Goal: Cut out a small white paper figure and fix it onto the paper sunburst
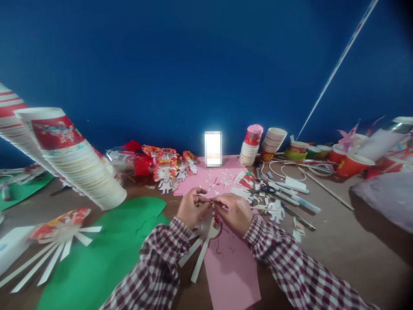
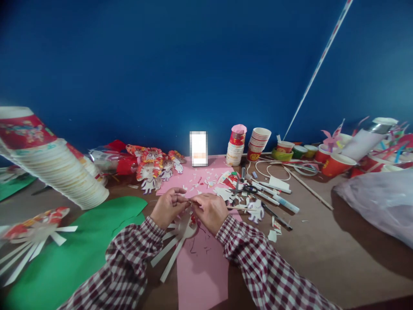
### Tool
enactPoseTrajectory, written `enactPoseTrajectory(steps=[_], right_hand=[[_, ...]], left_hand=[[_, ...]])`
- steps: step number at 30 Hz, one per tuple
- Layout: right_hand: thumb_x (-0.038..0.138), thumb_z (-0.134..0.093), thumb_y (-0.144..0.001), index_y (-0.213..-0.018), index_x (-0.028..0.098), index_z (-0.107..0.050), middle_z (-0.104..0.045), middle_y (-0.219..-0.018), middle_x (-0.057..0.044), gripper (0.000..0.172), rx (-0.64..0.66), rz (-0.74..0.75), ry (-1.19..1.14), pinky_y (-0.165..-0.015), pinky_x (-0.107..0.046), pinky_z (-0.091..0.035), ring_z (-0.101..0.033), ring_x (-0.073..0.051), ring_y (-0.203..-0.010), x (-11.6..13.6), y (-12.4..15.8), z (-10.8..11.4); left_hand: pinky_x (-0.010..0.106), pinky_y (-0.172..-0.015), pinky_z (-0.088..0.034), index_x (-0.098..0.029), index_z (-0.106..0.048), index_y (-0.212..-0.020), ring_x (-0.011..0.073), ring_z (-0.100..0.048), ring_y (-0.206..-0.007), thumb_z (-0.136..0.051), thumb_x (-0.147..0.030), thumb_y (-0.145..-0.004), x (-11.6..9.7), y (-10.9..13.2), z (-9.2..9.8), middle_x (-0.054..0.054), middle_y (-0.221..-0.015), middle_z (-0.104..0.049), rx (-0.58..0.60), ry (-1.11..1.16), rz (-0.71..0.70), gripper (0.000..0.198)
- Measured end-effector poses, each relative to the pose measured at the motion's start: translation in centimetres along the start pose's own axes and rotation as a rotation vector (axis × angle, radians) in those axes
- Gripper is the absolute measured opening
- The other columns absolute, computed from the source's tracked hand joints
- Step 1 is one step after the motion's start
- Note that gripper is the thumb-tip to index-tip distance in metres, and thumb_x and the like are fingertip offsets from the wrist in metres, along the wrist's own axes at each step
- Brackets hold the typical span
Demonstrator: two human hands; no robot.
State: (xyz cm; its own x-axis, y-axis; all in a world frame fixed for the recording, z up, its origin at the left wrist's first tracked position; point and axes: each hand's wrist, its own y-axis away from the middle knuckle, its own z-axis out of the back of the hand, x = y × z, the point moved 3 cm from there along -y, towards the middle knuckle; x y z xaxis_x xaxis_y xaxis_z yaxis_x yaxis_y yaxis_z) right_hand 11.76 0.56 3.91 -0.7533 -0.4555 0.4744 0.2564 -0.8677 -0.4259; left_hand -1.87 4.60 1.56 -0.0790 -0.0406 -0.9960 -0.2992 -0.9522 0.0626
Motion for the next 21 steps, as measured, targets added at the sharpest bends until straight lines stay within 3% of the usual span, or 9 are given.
enactPoseTrajectory(steps=[10,14,21], right_hand=[[0.014,-0.052,-0.077,-0.091,0.023,-0.064,-0.065,-0.082,-0.001,0.021,0.008,0.051,-0.018,-0.071,-0.023,-0.039,-0.056,-0.014,-0.079,-0.3,0.1,-0.3],[0.013,-0.052,-0.077,-0.088,0.023,-0.064,-0.065,-0.081,0.000,0.020,-0.012,0.021,-0.019,-0.071,-0.023,-0.040,-0.056,-0.013,-0.078,-0.4,0.1,-0.3],[0.016,-0.051,-0.078,-0.087,0.023,-0.065,-0.065,-0.081,-0.001,0.018,-0.036,-0.008,-0.025,-0.069,-0.023,-0.041,-0.058,-0.014,-0.077,-0.6,0.0,-0.3]], left_hand=[[0.018,-0.040,-0.038,-0.013,-0.044,-0.092,0.0069,-0.050,-0.042,-0.067,-0.027,-0.058,-0.2,0.2,0.0,0.000,-0.064,-0.060,0.002,-0.021,0.046,0.043],[0.017,-0.046,-0.039,-0.011,-0.047,-0.095,0.0071,-0.053,-0.051,-0.063,-0.021,-0.060,0.2,0.0,-0.1,0.003,-0.070,-0.059,0.027,-0.028,0.005,0.040],[0.017,-0.042,-0.035,-0.010,-0.054,-0.103,0.0039,-0.045,-0.045,-0.062,-0.023,-0.061,1.1,-0.4,-0.3,0.006,-0.081,-0.061,0.060,-0.089,-0.067,0.045]])
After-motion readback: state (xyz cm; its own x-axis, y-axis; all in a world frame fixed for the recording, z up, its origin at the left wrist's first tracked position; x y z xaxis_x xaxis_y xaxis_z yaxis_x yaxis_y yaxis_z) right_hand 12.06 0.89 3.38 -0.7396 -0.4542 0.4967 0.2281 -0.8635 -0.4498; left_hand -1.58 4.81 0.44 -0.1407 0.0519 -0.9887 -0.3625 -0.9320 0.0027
